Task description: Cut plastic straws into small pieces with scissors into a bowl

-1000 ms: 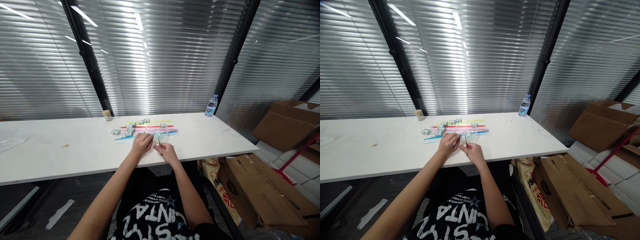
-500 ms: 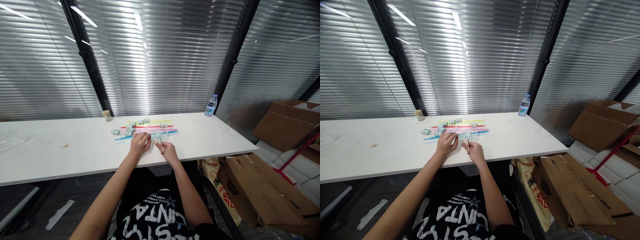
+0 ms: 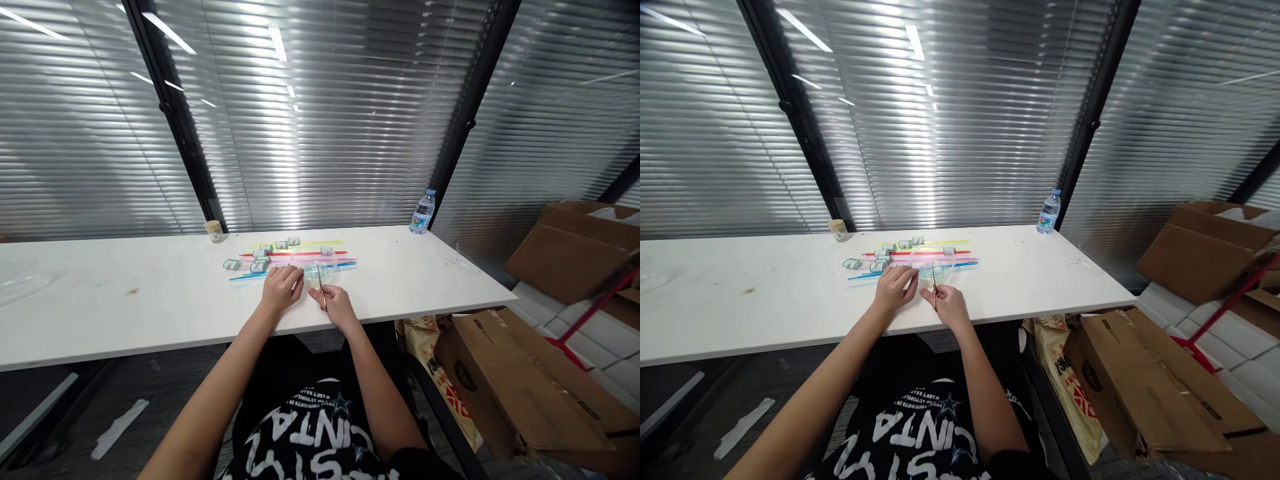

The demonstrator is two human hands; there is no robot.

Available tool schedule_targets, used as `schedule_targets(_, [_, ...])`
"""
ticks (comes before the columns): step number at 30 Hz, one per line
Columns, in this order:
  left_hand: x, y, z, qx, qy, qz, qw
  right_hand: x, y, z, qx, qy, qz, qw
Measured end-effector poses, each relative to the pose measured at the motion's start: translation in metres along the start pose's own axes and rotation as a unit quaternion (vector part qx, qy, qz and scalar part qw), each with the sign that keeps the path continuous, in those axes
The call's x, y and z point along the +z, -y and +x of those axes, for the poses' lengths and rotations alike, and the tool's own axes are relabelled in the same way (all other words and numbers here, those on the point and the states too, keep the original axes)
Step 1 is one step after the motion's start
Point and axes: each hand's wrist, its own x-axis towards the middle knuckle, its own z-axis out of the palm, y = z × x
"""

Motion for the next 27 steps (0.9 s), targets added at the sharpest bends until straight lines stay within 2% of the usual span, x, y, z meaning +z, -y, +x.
schedule_targets(13, [-0.0007, -0.0009, 0.0007, 0.025, -0.019, 0.004, 1.000, -0.0006, -0.0029, 0.0003, -0.006, 0.003, -0.003, 1.000])
schedule_targets(19, [-0.0010, -0.0012, 0.0010, 0.003, 0.004, 0.003, 1.000, -0.0010, -0.0047, 0.0011, -0.005, 0.003, -0.010, 1.000])
schedule_targets(27, [-0.0008, -0.0012, 0.0008, 0.003, 0.005, -0.003, 1.000, -0.0013, -0.0051, 0.0016, -0.008, 0.000, -0.014, 1.000])
